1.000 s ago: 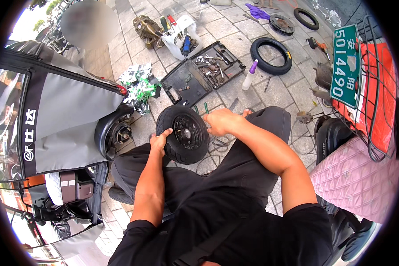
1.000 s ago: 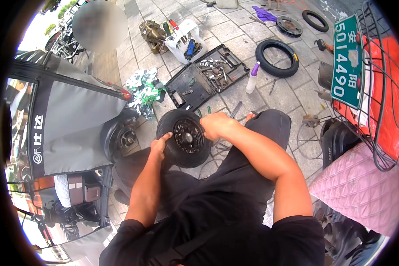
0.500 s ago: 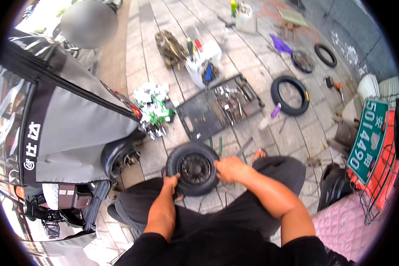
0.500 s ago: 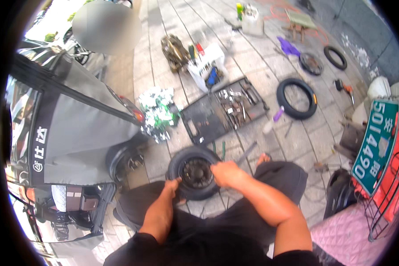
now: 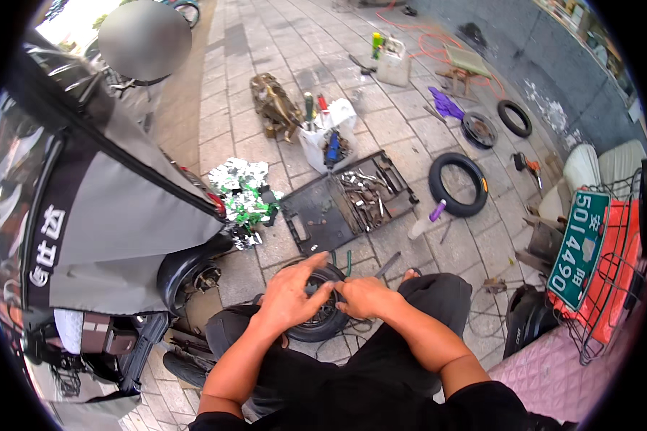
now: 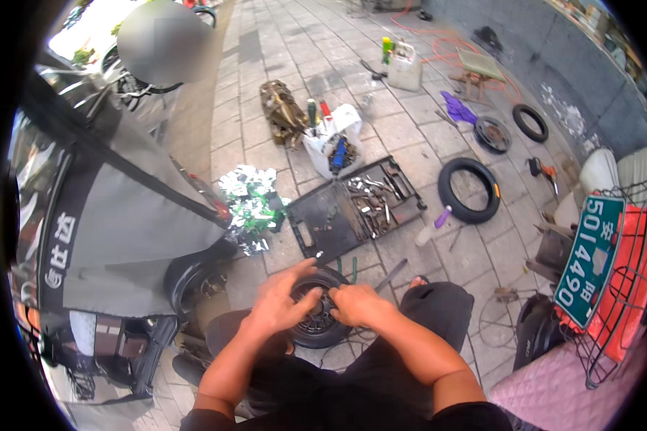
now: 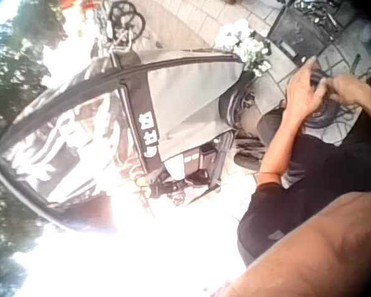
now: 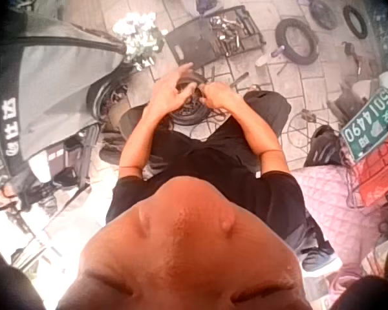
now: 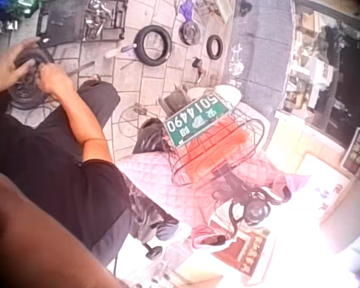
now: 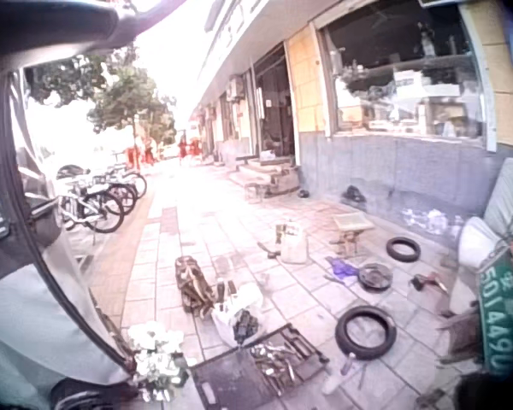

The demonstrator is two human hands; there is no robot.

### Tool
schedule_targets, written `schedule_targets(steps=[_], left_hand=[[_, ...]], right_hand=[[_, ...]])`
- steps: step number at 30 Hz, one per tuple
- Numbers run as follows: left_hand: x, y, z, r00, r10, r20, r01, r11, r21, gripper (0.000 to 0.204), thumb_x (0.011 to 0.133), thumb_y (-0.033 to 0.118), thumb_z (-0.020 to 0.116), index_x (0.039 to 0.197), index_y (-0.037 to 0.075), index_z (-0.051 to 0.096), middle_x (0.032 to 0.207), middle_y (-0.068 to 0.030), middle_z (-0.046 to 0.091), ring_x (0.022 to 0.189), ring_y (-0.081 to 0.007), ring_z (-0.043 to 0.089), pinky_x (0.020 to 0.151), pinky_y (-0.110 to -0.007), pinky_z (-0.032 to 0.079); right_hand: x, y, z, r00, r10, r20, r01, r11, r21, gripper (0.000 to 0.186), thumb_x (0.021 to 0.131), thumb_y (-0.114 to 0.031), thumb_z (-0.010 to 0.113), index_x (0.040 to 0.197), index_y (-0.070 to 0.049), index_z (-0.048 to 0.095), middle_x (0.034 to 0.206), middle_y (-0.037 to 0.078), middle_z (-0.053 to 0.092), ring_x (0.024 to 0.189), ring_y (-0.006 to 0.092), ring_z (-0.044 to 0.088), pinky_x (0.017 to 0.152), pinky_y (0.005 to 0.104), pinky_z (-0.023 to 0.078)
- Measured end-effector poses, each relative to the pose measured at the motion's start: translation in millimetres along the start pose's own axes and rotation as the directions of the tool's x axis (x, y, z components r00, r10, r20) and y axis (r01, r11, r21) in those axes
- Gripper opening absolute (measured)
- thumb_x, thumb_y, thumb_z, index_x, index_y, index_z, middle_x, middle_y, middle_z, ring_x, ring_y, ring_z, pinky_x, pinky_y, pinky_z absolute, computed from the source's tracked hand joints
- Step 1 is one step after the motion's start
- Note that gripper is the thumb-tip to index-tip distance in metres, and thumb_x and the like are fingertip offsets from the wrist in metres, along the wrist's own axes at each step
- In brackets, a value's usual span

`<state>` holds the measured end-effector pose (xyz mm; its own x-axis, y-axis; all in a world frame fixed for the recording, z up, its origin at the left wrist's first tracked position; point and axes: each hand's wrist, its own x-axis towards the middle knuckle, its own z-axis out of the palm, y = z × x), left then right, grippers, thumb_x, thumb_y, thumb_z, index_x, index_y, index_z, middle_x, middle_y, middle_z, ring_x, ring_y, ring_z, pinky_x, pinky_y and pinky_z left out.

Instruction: The person sits on the floor and uses a tire lever to pry a motorcycle tire off its rim. They repeatedly work the lever around the circumference to disengage the bead, then remove the tire from the rim.

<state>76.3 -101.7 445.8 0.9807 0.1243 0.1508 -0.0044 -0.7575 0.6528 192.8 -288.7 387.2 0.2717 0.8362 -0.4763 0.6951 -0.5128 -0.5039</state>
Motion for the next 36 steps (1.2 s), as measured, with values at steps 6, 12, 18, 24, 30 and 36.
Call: schedule_targets(steps=[6,12,18,24,30,36], left_hand=[[2.2,-48.3,26.3,0.974,-0.211,0.083,0.218,0.973,-0.080,0.064,0.091,0.025,0.086,0.146,0.003,0.062,0.118,-0.0135,0.080,0.104,-0.0308,0.078,0.093,-0.042,0.060],[66.2,-122.8,60.1,0.928,-0.349,0.132,0.366,0.921,-0.131,0.060,0.094,0.025,0.083,0.144,0.000,0.062,0.119,-0.0189,0.078,0.108,-0.0353,0.076,0.095,-0.044,0.060],[31.4,-111.4,82.6,0.806,-0.545,0.231,0.592,0.735,-0.332,0.061,0.096,0.026,0.080,0.147,-0.001,0.060,0.130,-0.0206,0.074,0.116,-0.0318,0.075,0.098,-0.042,0.059],[110.3,9.3,40.5,0.664,-0.466,0.584,0.693,0.677,-0.248,0.064,0.096,0.029,0.080,0.148,-0.002,0.058,0.130,-0.0251,0.075,0.113,-0.0330,0.078,0.095,-0.042,0.060],[243.6,79.9,48.2,0.593,-0.414,0.691,0.617,0.785,-0.059,0.064,0.097,0.035,0.077,0.147,-0.001,0.060,0.123,-0.0235,0.078,0.107,-0.0349,0.079,0.095,-0.043,0.061],[425.5,168.3,81.3,0.663,-0.285,0.692,0.456,0.887,-0.071,0.064,0.096,0.033,0.078,0.147,-0.001,0.059,0.123,-0.0213,0.078,0.109,-0.0320,0.078,0.095,-0.042,0.060]], right_hand=[[14.7,2.1,-12.9,0.996,0.071,-0.059,-0.076,0.994,-0.076,0.041,0.099,-0.031,0.073,0.126,-0.001,0.066,0.116,0.020,0.075,0.108,0.0380,0.075,0.093,0.0516,0.056],[63.9,53.3,-24.3,0.952,0.284,-0.115,-0.263,0.950,0.168,0.045,0.097,-0.036,0.074,0.127,-0.003,0.068,0.113,0.020,0.077,0.105,0.0388,0.076,0.091,0.0513,0.057],[-11.6,-6.1,-100.7,0.791,0.603,-0.102,-0.366,0.601,0.711,0.050,0.098,-0.043,0.076,0.131,-0.006,0.074,0.106,0.015,0.081,0.096,0.0331,0.079,0.086,0.0442,0.061],[-102.0,-58.7,-182.0,0.690,0.722,-0.055,-0.316,0.368,0.875,0.046,0.098,-0.041,0.078,0.129,-0.007,0.075,0.100,0.012,0.082,0.087,0.0287,0.081,0.078,0.0402,0.063],[-155.3,-23.0,-295.4,0.634,0.770,-0.064,0.035,0.054,0.998,0.039,0.103,-0.021,0.078,0.134,0.001,0.070,0.100,0.010,0.078,0.086,0.0101,0.071,0.079,0.0278,0.058],[-197.4,39.9,-362.8,0.447,0.893,-0.059,0.109,0.012,0.994,0.039,0.103,-0.020,0.078,0.136,0.000,0.070,0.103,0.009,0.079,0.088,0.0088,0.070,0.080,0.0270,0.057]])
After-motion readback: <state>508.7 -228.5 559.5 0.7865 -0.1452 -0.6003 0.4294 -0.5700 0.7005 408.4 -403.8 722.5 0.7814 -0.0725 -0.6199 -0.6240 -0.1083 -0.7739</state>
